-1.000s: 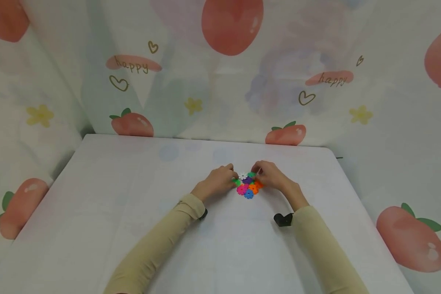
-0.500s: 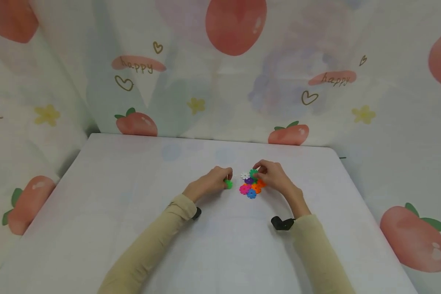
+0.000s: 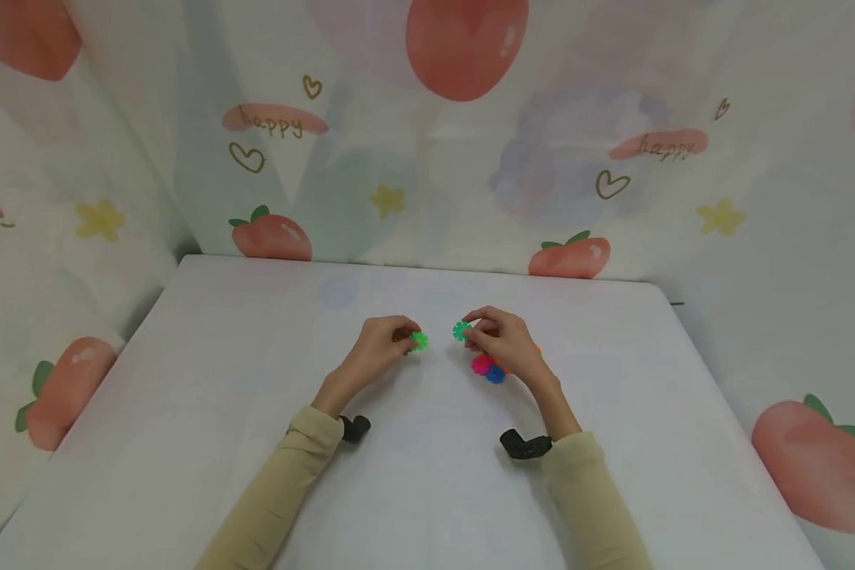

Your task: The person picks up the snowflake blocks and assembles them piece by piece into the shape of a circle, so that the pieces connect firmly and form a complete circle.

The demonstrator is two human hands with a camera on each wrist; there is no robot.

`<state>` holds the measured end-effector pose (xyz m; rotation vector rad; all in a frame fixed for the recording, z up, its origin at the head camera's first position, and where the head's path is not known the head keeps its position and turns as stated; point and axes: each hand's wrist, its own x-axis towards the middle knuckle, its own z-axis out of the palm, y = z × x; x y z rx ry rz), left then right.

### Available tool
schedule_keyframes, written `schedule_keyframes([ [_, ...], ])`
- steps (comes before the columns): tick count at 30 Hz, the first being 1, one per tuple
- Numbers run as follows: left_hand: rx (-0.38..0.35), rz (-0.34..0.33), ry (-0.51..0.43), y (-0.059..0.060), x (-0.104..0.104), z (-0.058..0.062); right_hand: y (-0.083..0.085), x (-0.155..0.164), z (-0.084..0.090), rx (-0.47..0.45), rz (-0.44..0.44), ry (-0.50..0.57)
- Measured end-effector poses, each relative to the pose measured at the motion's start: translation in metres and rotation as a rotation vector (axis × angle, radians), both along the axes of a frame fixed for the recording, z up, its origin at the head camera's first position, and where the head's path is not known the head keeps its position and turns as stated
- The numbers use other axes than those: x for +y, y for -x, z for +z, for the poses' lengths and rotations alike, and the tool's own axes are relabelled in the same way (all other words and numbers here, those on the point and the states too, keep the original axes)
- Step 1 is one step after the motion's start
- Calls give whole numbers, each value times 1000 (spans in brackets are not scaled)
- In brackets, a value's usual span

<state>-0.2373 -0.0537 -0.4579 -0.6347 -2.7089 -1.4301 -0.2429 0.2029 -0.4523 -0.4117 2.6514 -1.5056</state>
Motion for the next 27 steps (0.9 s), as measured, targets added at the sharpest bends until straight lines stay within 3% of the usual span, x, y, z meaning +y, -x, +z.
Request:
schedule_keyframes([
  [10, 1, 96, -114, -13, -3, 3, -6, -30, -1, -124, 19, 200],
  [27, 107, 96, -122, -18, -7, -2, -4, -43, -12, -236, 127, 348],
])
